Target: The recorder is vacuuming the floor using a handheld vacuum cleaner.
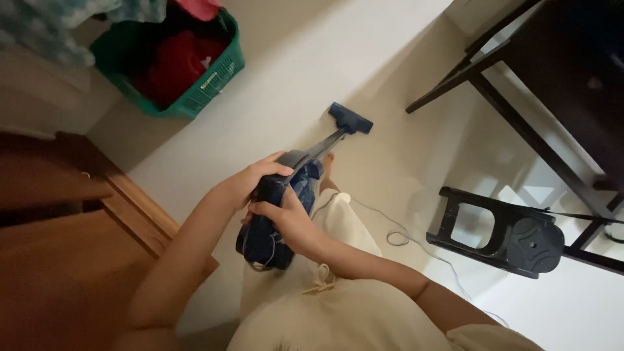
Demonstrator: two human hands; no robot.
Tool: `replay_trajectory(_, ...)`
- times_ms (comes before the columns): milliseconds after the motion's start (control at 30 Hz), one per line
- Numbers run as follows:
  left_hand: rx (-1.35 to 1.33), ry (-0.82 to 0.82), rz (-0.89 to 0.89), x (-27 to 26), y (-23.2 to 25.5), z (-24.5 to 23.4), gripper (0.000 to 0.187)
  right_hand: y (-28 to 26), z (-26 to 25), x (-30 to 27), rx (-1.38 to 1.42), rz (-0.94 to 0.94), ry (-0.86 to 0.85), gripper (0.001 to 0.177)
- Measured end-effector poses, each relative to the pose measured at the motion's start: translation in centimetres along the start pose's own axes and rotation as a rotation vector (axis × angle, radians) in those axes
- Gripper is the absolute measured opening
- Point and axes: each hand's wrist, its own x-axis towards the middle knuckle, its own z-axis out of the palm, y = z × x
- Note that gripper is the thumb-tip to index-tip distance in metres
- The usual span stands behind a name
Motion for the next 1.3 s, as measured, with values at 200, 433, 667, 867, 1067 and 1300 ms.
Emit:
replay_trajectory(200,-0.215,0.041,-0.015,1.5,-4.9,3.0,0.071,1.6,-2.3,-2.8,-0.125,0.084,0.13,0.021)
replay_trajectory(433,-0.543,0.047,0.093,8.6,-9.2,9.6,0.045,0.7,-10.7,-3.5,-0.131,0.131,0.274,0.007)
replay_trajectory(667,-0.603,0.033,0.261,14.1,-8.0,16.7,0.058,-3.6,-19.2,-3.8,-0.19,0.124,0.264,0.007)
replay_trajectory(867,-0.661,0.077,0.332,18.3,-2.6,20.7,0.064,-9.1,-25.9,-1.1,-0.241,0.128,0.192,0.006)
replay_trajectory(1067,-0.67,0.237,0.316,28.4,3.2,24.6,0.073,-16.3,-35.6,5.5,-0.382,0.173,0.109,0.005)
replay_trajectory(1300,-0.642,0.337,0.463,41.0,7.3,26.6,0.08,-23.2,-44.0,12.6,-0.452,0.246,0.148,0.004)
